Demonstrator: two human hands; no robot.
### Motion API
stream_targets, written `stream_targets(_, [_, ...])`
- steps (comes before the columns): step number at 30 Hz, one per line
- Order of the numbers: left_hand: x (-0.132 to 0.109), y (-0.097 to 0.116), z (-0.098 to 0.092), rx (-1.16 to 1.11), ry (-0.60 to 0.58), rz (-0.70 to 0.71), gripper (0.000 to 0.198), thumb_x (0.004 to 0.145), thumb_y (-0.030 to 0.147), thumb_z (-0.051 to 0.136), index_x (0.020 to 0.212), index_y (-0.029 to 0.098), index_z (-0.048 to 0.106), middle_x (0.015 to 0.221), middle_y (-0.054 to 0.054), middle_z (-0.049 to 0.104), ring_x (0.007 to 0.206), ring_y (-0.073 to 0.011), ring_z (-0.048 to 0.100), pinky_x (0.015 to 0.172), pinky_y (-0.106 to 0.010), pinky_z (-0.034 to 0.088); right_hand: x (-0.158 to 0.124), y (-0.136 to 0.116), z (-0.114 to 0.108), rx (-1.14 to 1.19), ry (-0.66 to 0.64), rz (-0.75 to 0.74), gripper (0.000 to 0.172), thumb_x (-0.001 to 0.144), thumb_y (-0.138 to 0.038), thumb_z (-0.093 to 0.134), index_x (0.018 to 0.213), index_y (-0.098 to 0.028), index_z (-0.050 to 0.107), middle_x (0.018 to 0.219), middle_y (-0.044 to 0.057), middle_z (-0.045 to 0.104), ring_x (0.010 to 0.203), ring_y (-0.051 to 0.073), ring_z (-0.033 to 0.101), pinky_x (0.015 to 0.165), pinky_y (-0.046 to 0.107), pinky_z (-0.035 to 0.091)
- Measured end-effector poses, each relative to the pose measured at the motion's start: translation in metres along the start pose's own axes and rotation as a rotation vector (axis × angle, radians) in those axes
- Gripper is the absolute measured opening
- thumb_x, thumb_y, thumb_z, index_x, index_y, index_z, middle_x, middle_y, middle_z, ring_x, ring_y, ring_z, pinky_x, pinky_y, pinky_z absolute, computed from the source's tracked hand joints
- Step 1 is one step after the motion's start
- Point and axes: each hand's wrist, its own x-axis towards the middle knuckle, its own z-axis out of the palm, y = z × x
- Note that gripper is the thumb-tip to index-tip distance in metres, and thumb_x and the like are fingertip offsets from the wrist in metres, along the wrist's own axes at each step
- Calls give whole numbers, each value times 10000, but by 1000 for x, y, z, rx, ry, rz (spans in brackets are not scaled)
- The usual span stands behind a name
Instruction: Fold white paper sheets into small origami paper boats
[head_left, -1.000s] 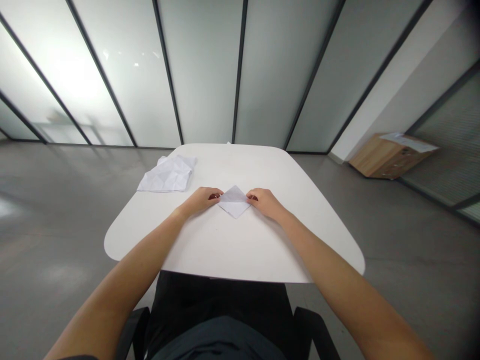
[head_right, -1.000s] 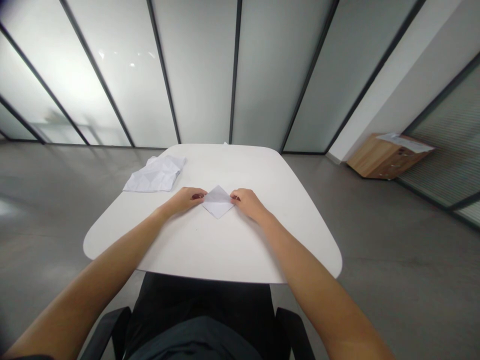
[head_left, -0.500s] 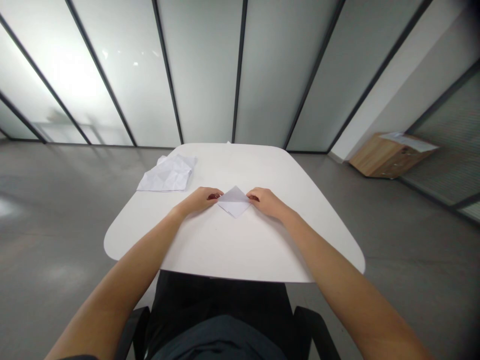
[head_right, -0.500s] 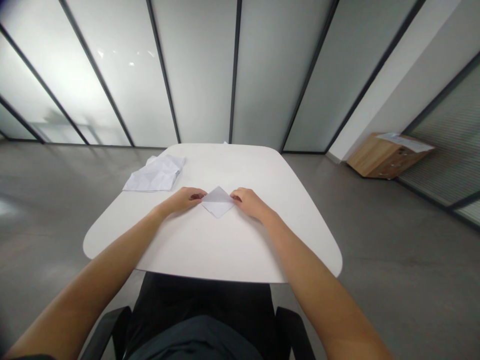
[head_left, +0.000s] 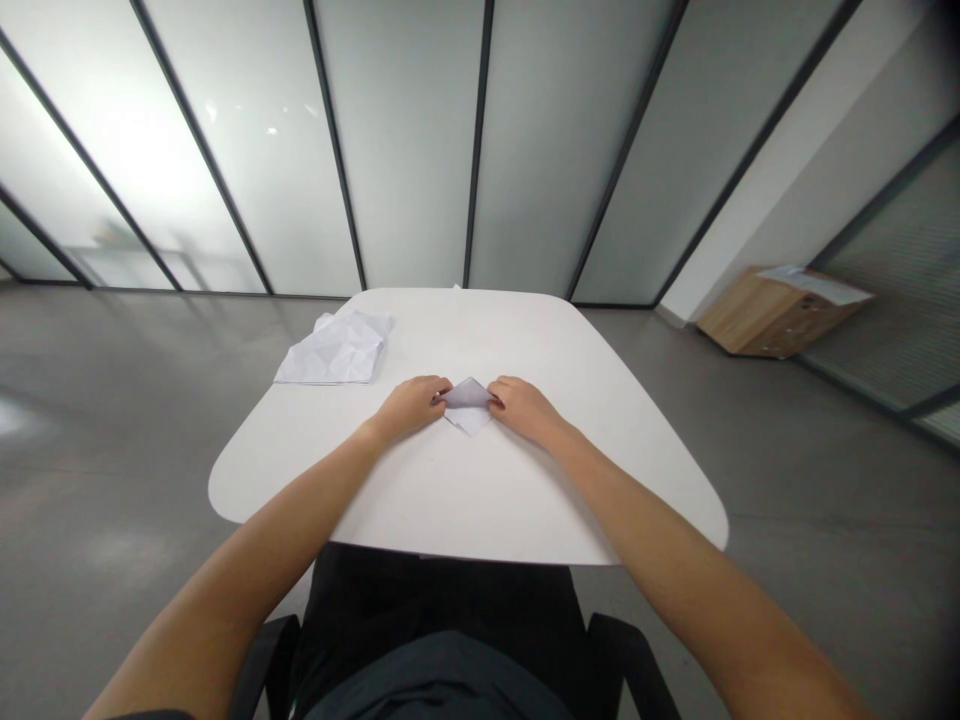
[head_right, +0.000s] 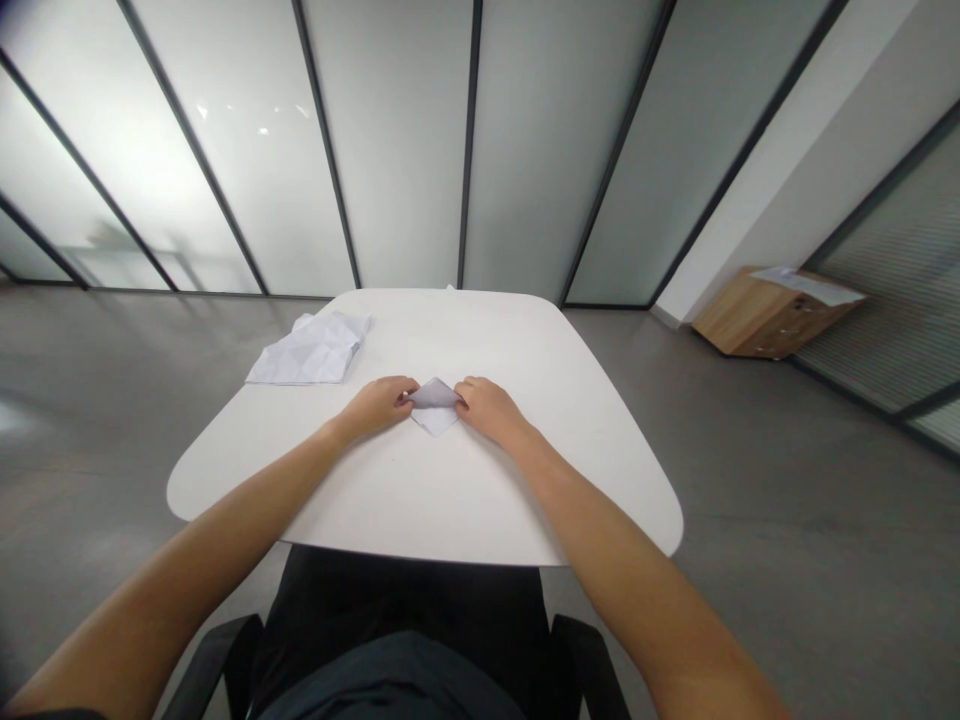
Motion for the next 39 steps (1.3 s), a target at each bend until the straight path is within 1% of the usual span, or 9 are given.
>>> stream_targets(4, [3, -1, 2, -8, 35, 35, 296, 852, 143, 537, 1083, 227, 703, 1017, -58, 731, 982, -227, 663, 883, -323, 509, 3, -2, 1, -26, 17, -2, 119, 924, -159, 599, 1011, -199, 668, 1028, 69, 690, 1005, 221, 609, 859, 294, 427])
stream_targets(7, [6, -3, 4, -50, 43, 66, 325, 843, 101, 528, 1094, 208, 705, 1044, -64, 732, 1013, -224, 663, 930, -325, 505, 5, -3, 3, -40, 33, -13, 139, 930, -153, 602, 1039, -204, 673, 1041, 67, 697, 1009, 223, 609, 861, 298, 432])
stream_targets(11, [6, -3, 2, -103, 24, 75, 334, 833, 72, 530, 1074, 213, 713, 1036, -44, 743, 980, -201, 676, 904, -294, 510, 6, -1, 3, -18, 32, -37, 138, 933, -145, 603, 1022, -205, 691, 1031, 66, 703, 998, 219, 610, 860, 294, 435])
stream_targets(17, [4, -7, -5, -122, -49, 103, 290, 867, 117, 546, 1053, 226, 741, 1008, -23, 759, 926, -176, 688, 863, -266, 511, 5, 5, 0, 67, -10, -71, 172, 910, -111, 601, 992, -202, 722, 1013, 57, 716, 986, 210, 614, 886, 293, 441])
stream_targets(23, [0, -9, -8, -144, -78, 115, 359, 844, 118, 537, 1110, 236, 746, 1081, -16, 769, 975, -178, 701, 918, -279, 514, 1, 11, -3, 129, -27, -126, 271, 871, -67, 575, 1024, -195, 759, 1049, 57, 735, 984, 213, 631, 934, 319, 454])
stream_targets(29, [-6, -5, -15, -162, -102, 122, 319, 876, 182, 568, 1138, 231, 743, 1132, -27, 765, 1022, -186, 703, 955, -290, 513, -3, 10, -4, 156, -18, -135, 338, 840, -42, 570, 1059, -188, 781, 1067, 65, 745, 1028, 224, 641, 969, 330, 459])
stream_targets(32, [-7, -1, -19, -160, -113, 173, 292, 894, 270, 625, 1161, 233, 736, 1164, -40, 752, 1068, -201, 687, 965, -297, 502, -3, 8, -6, 151, -14, -135, 277, 893, -97, 579, 1052, -193, 784, 1057, 69, 743, 1019, 215, 643, 959, 324, 456])
stream_targets(35, [-7, 4, -22, -153, -115, 208, 293, 946, 414, 615, 1137, 231, 739, 1140, -60, 743, 1064, -211, 674, 961, -305, 491, -2, 6, -7, 127, -24, -133, 210, 978, -232, 579, 1010, -193, 784, 1018, 79, 736, 991, 213, 639, 931, 323, 448])
stream_targets(39, [-7, 12, -16, -99, -77, 130, 326, 958, 521, 589, 1048, 241, 731, 1067, -57, 716, 997, -212, 662, 912, -315, 494, -1, 1, -6, 111, -17, -105, 245, 1003, -380, 605, 967, -191, 756, 991, 76, 718, 971, 211, 622, 894, 314, 433])
